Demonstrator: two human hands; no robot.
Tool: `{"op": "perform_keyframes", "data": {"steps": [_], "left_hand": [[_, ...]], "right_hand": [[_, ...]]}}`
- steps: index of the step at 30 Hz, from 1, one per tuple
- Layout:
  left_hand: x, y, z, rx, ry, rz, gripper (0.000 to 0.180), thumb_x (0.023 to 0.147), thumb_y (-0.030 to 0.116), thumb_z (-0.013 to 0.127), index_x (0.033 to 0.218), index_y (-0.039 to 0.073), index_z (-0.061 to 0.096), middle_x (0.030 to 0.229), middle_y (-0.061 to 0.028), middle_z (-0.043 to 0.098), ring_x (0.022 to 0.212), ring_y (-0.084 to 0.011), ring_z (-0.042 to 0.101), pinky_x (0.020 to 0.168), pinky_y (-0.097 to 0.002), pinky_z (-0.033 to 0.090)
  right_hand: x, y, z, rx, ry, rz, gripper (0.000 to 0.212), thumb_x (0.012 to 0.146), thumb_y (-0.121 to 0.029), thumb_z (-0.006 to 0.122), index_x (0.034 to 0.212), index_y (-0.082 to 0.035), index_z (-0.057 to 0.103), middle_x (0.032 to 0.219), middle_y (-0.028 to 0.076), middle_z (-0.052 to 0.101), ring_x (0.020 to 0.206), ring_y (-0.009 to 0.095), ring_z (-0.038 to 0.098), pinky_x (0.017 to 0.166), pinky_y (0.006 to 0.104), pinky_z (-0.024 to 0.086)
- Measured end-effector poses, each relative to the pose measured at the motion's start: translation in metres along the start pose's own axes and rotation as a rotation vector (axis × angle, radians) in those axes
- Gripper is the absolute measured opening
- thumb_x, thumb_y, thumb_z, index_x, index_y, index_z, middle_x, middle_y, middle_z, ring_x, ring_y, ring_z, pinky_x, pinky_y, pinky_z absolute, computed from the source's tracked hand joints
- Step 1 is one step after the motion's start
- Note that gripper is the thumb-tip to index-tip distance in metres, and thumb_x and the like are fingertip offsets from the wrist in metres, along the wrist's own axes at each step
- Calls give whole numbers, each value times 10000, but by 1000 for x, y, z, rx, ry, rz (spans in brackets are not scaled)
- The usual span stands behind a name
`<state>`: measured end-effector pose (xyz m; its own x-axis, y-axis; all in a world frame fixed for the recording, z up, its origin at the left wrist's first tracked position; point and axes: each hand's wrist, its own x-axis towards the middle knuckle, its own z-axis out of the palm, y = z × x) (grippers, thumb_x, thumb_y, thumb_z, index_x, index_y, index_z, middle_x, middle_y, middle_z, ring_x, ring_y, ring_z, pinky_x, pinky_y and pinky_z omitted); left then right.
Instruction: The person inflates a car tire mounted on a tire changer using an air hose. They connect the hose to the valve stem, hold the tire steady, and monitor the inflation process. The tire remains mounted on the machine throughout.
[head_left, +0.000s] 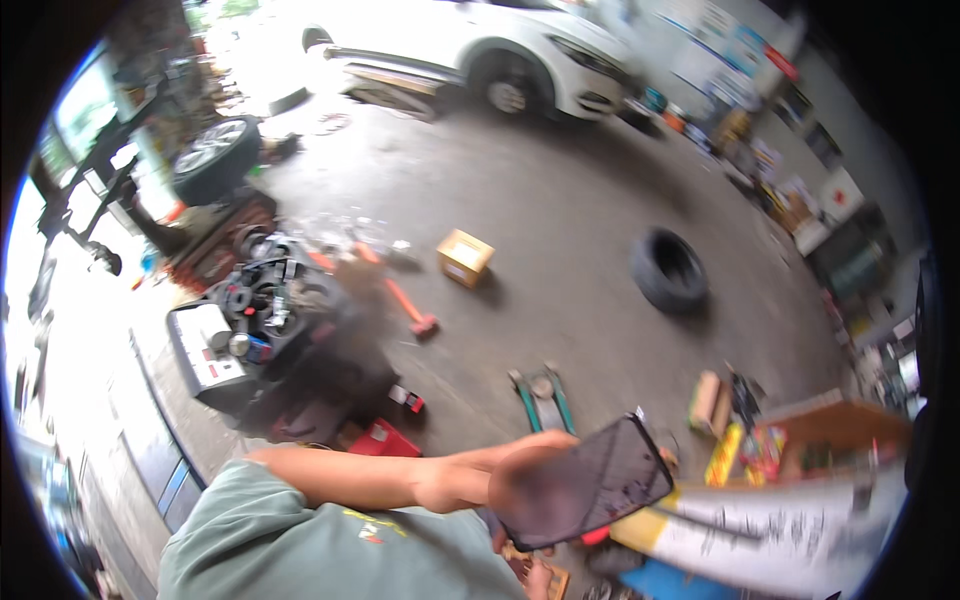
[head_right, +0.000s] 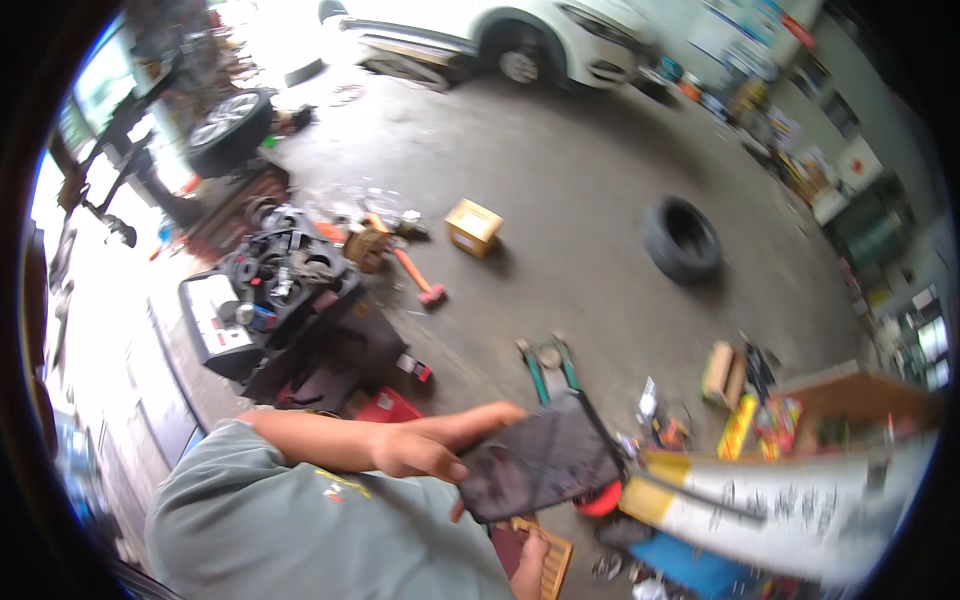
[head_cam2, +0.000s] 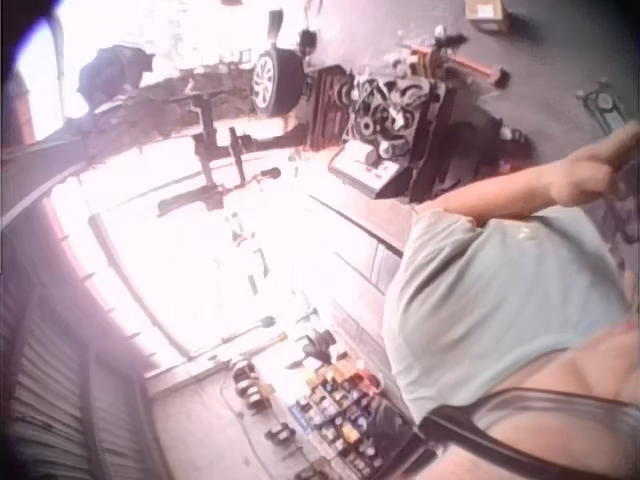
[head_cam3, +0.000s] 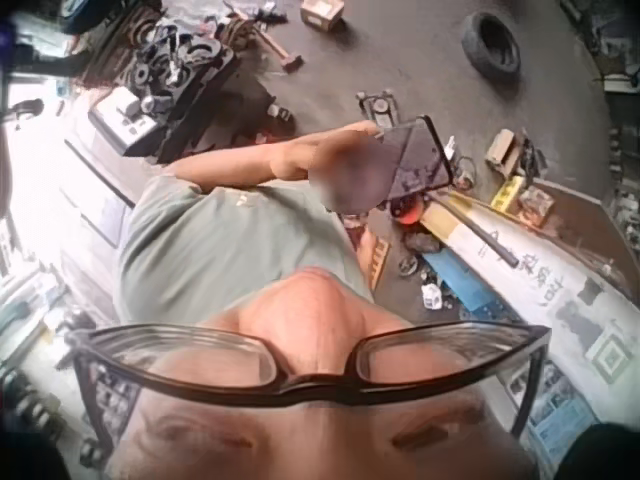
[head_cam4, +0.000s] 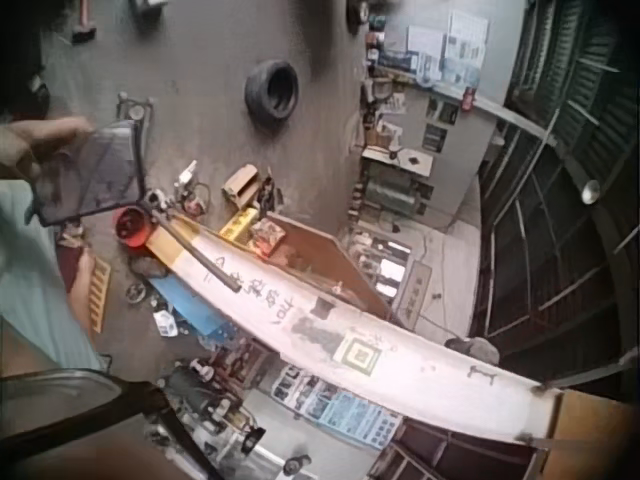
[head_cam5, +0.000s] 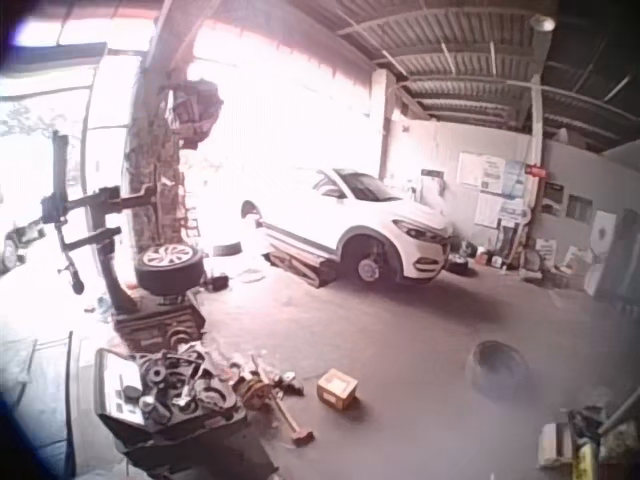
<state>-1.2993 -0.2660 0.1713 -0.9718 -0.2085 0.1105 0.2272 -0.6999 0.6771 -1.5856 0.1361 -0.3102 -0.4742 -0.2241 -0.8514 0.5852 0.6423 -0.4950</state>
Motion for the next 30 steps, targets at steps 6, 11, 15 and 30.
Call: {"op": "perform_keyframes", "data": {"steps": [6,11,15,30], "left_hand": [[70,100,-81,115,94,104,935,863,241,644,1609,20,126,1451,-185,495,1149,-245,662,677,-353,634],[108,150,-150,24,285,317,893,877,203,628,1597,48,122,1427,-226,507,1141,-318,696,666,-372,642],[143,189,-216,-71,408,438,883,889,129,599,1630,134,118,1474,-253,485,1130,-396,694,646,-400,637],[239,438,-533,-52,581,846,978,880,186,655,1694,328,133,1440,-377,484,1181,-602,627,656,-515,657]], "right_hand": [[115,-153,78,-171,-196,-106,233,1003,-189,592,1037,17,694,893,125,718,684,301,731,529,412,563],[203,-345,183,-389,-196,-218,273,1008,-233,593,1044,16,699,898,132,723,690,279,728,525,363,560],[207,-534,268,-290,-329,-333,244,1027,-255,632,1024,-21,703,893,80,726,651,201,698,513,304,532],[-20,-1081,653,-212,-1089,-1118,596,1034,-387,577,1469,20,567,1363,261,669,983,260,745,789,342,579]]}}
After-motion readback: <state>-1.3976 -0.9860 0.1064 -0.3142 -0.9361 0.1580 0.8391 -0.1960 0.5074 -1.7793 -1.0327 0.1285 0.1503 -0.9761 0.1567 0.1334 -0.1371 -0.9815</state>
